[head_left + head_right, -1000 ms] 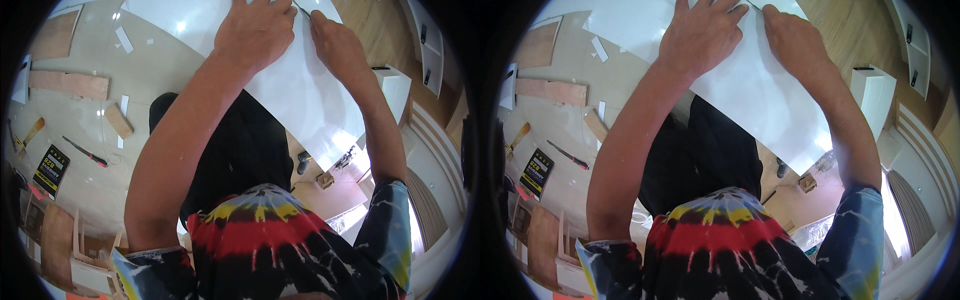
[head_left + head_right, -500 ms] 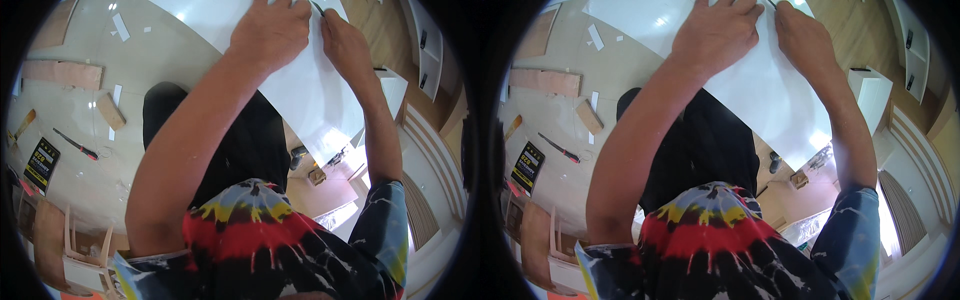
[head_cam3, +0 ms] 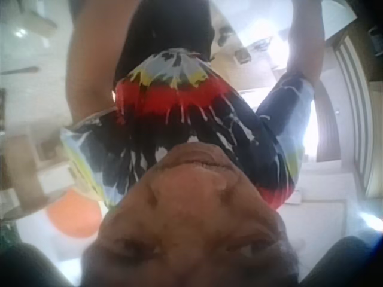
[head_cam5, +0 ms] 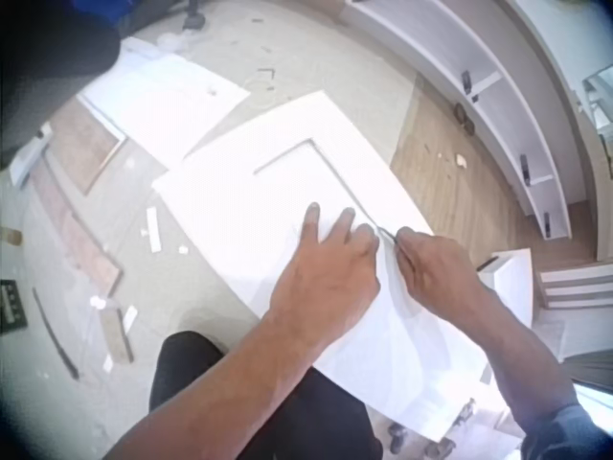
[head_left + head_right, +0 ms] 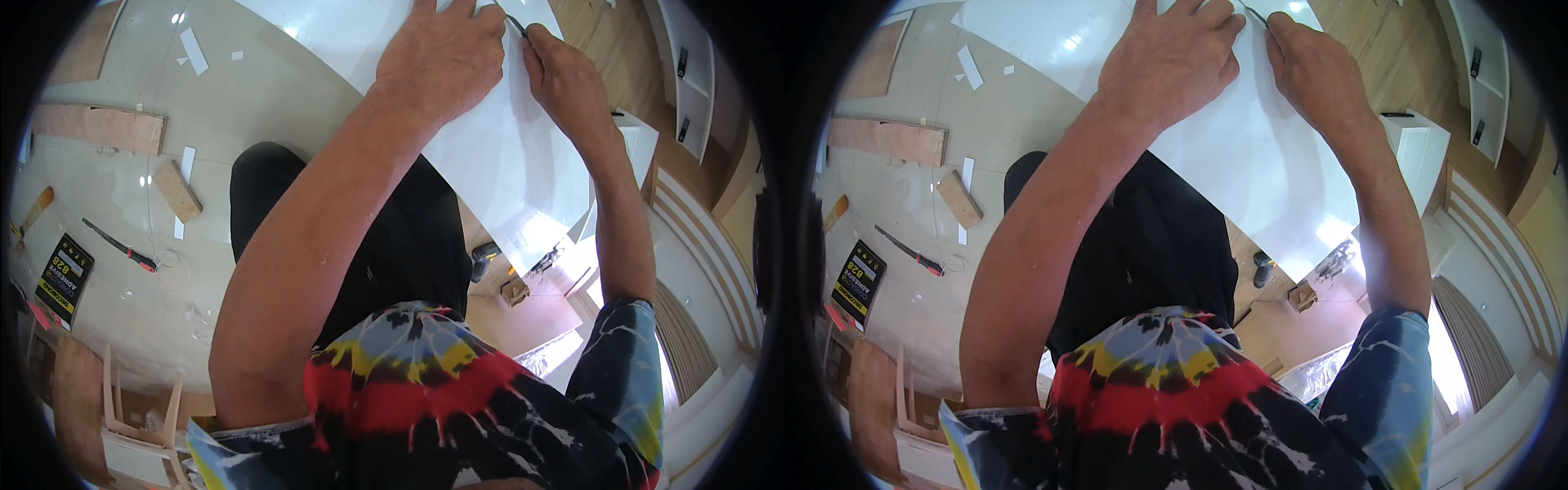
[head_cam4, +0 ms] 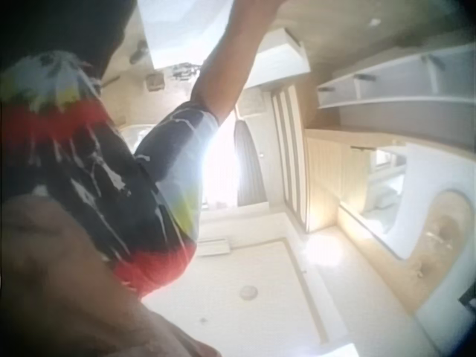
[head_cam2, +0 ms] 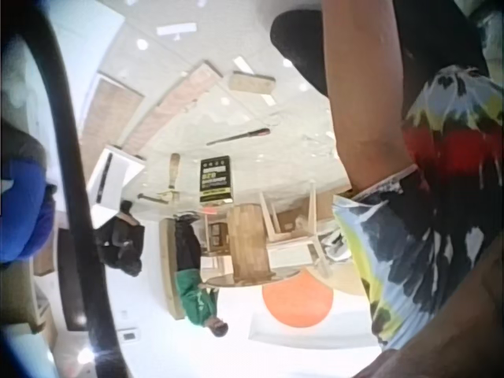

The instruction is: The person uses a utility knife to score and cut a rectangular recess into a white laminate panel. They repeatedly score the edges, snap off the inner piece, and trim the edges to refine the cutout.

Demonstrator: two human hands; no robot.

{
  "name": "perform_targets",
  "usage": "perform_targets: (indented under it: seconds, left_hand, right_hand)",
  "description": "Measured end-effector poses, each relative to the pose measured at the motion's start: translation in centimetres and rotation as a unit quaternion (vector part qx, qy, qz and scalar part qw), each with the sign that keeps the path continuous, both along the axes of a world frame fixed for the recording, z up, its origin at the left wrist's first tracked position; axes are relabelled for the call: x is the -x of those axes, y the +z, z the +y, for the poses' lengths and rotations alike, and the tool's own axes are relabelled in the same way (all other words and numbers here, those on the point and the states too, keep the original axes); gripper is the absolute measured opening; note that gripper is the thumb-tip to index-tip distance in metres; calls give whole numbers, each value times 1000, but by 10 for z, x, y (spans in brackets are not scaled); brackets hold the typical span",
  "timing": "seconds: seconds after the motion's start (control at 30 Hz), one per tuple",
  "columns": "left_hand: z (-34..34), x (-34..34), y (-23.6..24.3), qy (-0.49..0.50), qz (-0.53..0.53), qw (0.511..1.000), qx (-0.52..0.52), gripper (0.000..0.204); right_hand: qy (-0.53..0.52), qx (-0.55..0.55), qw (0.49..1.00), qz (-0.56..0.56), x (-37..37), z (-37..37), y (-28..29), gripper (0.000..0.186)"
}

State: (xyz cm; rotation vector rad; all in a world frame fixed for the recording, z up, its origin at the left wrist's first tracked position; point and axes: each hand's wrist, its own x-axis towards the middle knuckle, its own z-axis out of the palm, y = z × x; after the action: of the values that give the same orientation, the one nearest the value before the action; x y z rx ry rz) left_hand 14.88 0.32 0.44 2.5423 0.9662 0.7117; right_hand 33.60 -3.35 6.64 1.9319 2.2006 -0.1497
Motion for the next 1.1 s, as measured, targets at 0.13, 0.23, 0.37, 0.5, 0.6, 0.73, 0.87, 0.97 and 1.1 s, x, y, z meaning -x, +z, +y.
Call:
perform_targets:
  seconds: [0.13,0.23,0.37,0.5,0.6,0.73,0.87,0.97,1.1]
  left_hand:
    - [-2,1,-1,0,-2,1000,15,30]
    - [-2,0,-3,0,-16,999,31,31]
    - [-1,0,1,-19,37,999,18,32]
    - [0,2,5,-17,43,998,51,32]
    - [2,-2,2,-22,38,999,29,32]
    - [-3,0,-1,-13,29,999,18,33]
    - [1,-1,0,-7,25,999,18,32]
    - [-2,0,-2,-9,6,1000,19,31]
    - [-2,-2,-3,-6,3,1000,25,30]
  right_hand:
    - [-9,-4,1000,12,2,0,-4,16]
    - [-28,18,999,-18,6,-4,-4,16]
    - [-16,20,999,-43,7,-4,-4,14]
    - [-18,17,999,-29,8,1,-3,13]
    - [-35,3,999,-19,5,-7,-6,13]
    - [-14,8,1000,2,-5,-13,-5,16]
    - [5,-14,1000,9,-8,-11,-8,17]
    - [7,-8,1000,-1,-6,-13,-6,17]
    - [-23,7,999,-26,-1,-14,-6,15]
